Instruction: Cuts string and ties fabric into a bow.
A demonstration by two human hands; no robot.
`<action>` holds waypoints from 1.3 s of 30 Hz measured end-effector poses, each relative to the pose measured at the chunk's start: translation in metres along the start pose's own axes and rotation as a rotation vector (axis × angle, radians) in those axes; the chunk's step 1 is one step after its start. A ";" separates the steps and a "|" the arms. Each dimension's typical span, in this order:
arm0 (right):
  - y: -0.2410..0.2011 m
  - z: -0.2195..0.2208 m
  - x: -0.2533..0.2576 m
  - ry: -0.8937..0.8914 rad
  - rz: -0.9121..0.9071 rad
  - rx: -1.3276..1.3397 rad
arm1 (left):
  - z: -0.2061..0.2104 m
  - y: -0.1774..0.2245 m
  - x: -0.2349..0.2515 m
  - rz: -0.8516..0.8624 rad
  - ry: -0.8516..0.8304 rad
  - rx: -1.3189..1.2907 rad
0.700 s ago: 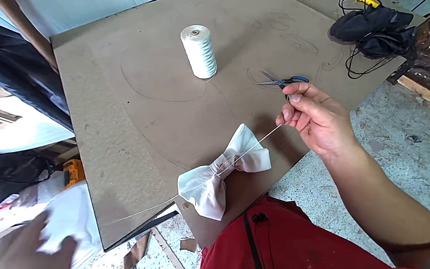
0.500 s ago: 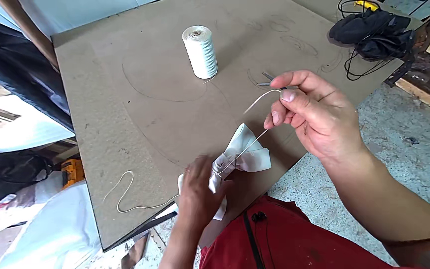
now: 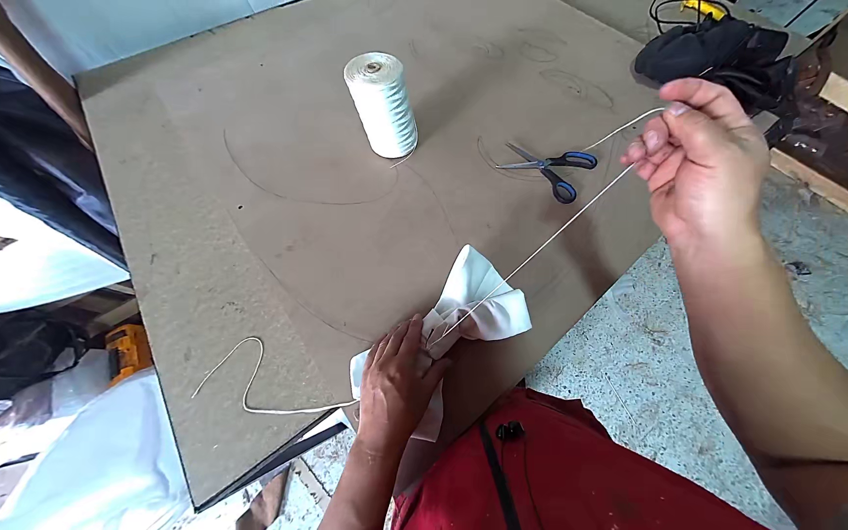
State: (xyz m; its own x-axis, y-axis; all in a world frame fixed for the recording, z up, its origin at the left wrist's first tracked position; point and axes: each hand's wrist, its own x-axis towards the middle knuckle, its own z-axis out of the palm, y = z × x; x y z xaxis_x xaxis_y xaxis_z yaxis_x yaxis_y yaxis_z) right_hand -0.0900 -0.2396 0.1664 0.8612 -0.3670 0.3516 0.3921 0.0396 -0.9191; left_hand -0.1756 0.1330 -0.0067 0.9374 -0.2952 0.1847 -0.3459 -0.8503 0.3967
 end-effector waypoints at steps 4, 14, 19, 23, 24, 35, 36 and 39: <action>0.011 -0.041 0.034 0.149 0.060 0.018 | 0.000 -0.002 -0.006 -0.034 -0.012 -0.004; 0.053 0.012 -0.045 -0.274 0.200 -1.392 | -0.007 -0.012 -0.018 0.038 0.258 -0.124; 0.040 0.038 -0.066 -0.473 0.221 -1.379 | -0.014 -0.005 -0.015 0.083 0.254 -0.049; 0.055 0.064 -0.099 -0.682 -0.289 -1.157 | -0.023 0.005 -0.015 0.070 0.272 -0.124; 0.069 0.073 -0.114 -0.797 -0.375 -1.062 | -0.025 0.008 -0.014 0.049 0.268 -0.145; 0.127 0.082 -0.140 -0.920 -0.573 -0.752 | -0.020 0.004 -0.016 -0.133 0.140 -0.240; 0.125 0.082 -0.140 -0.926 -0.579 -0.751 | -0.019 0.004 -0.016 -0.136 0.138 -0.242; 0.120 0.085 -0.144 -0.925 -0.589 -0.765 | -0.015 0.006 -0.018 -0.121 0.148 -0.220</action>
State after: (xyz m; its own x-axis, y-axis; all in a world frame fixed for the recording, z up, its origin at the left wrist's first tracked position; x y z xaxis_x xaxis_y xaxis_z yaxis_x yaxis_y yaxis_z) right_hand -0.1396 -0.1035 0.0209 0.6476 0.6234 0.4382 0.7617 -0.5446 -0.3509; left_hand -0.1946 0.1399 0.0055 0.9619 -0.1169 0.2471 -0.2476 -0.7556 0.6064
